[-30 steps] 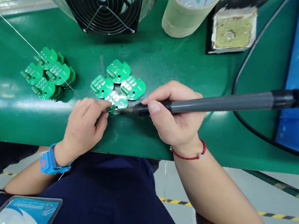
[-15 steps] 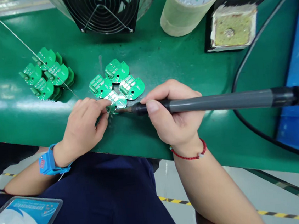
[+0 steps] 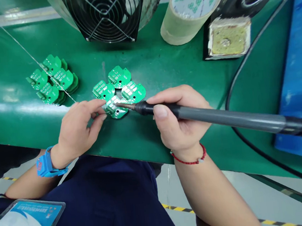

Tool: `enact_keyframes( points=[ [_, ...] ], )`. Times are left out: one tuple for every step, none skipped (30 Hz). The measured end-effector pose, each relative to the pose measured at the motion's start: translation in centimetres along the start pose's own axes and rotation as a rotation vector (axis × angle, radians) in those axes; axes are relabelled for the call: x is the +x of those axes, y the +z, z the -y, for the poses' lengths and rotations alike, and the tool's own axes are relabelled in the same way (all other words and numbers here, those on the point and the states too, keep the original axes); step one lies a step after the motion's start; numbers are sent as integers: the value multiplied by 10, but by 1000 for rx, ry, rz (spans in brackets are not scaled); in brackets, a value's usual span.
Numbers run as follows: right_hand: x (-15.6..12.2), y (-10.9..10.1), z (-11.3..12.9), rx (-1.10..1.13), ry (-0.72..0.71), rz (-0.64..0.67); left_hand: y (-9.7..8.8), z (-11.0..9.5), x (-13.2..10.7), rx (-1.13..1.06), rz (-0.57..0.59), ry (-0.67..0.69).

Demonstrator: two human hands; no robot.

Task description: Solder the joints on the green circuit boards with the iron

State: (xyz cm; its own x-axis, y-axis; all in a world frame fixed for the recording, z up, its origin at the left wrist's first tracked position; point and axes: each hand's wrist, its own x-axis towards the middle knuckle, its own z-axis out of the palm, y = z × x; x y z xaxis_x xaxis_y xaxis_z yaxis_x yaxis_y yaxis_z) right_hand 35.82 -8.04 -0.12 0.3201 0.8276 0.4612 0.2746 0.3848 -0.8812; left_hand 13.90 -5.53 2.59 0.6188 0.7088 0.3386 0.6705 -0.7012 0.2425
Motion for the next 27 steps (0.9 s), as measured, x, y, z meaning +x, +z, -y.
enact_keyframes(
  points=[
    [0, 1, 0, -12, 5, 0, 0, 1, 0, -62, -16, -1],
    [-1, 2, -1, -13, 16, 23, 0, 2, 0, -124, -29, 7],
    [-1, 3, 0, -6, 39, 67, 1, 2, 0, -176, -43, 22],
    [-1, 4, 1, 5, 67, 122, 2, 1, 1, -215, -59, 48],
    [-1, 6, 3, 12, 94, 181, 2, 1, 3, -240, -78, 80],
    [-1, 8, 5, 7, 115, 234, 3, -1, 5, -256, -95, 111],
    [-1, 9, 9, -7, 126, 283, 4, -2, 8, -270, -109, 137],
    [0, 11, 12, -23, 127, 324, 4, -4, 10, -281, -117, 158],
    [0, 13, 15, -37, 124, 358, 4, -5, 12, -292, -122, 172],
    [0, 15, 18, -42, 117, 384, 4, -7, 14, -301, -125, 175],
    [0, 17, 20, -38, 113, 400, 3, -8, 16, -303, -126, 174],
    [0, 19, 22, -23, 116, 408, 3, -9, 18, -295, -120, 170],
    [0, 20, 22, 2, 124, 410, 2, -9, 19, -277, -118, 173],
    [-1, 21, 22, 31, 140, 408, 1, -9, 20, -244, -123, 188],
    [-2, 21, 21, 57, 162, 404, -1, -7, 20, -196, -129, 213],
    [-3, 21, 21, 79, 187, 399, -3, -5, 21, -135, -136, 243],
    [-3, 20, 20, 89, 214, 388, -6, -2, 21, -68, -149, 272],
    [-3, 19, 19, 90, 237, 366, -9, 2, 20, 3, -167, 289],
    [-3, 18, 18, 85, 255, 335, -12, 6, 19, 68, -188, 291],
    [-3, 16, 17, 77, 266, 300, -15, 10, 17, 116, -197, 279],
    [-2, 13, 16, 68, 272, 264, -17, 13, 15, 135, -193, 259],
    [-1, 11, 15, 61, 277, 232, -19, 16, 11, 131, -178, 238],
    [-1, 8, 14, 57, 283, 206, -20, 17, 8, 113, -144, 214],
    [0, 5, 12, 54, 284, 187, -20, 18, 4, 78, -91, 183],
    [0, 3, 11, 52, 280, 173, -20, 18, -1, 25, -29, 146],
    [0, 0, 9, 54, 267, 161, -20, 17, -5, -40, 35, 105],
    [-1, -2, 8, 58, 244, 146, -19, 16, -9, -107, 91, 66]
  ],
)
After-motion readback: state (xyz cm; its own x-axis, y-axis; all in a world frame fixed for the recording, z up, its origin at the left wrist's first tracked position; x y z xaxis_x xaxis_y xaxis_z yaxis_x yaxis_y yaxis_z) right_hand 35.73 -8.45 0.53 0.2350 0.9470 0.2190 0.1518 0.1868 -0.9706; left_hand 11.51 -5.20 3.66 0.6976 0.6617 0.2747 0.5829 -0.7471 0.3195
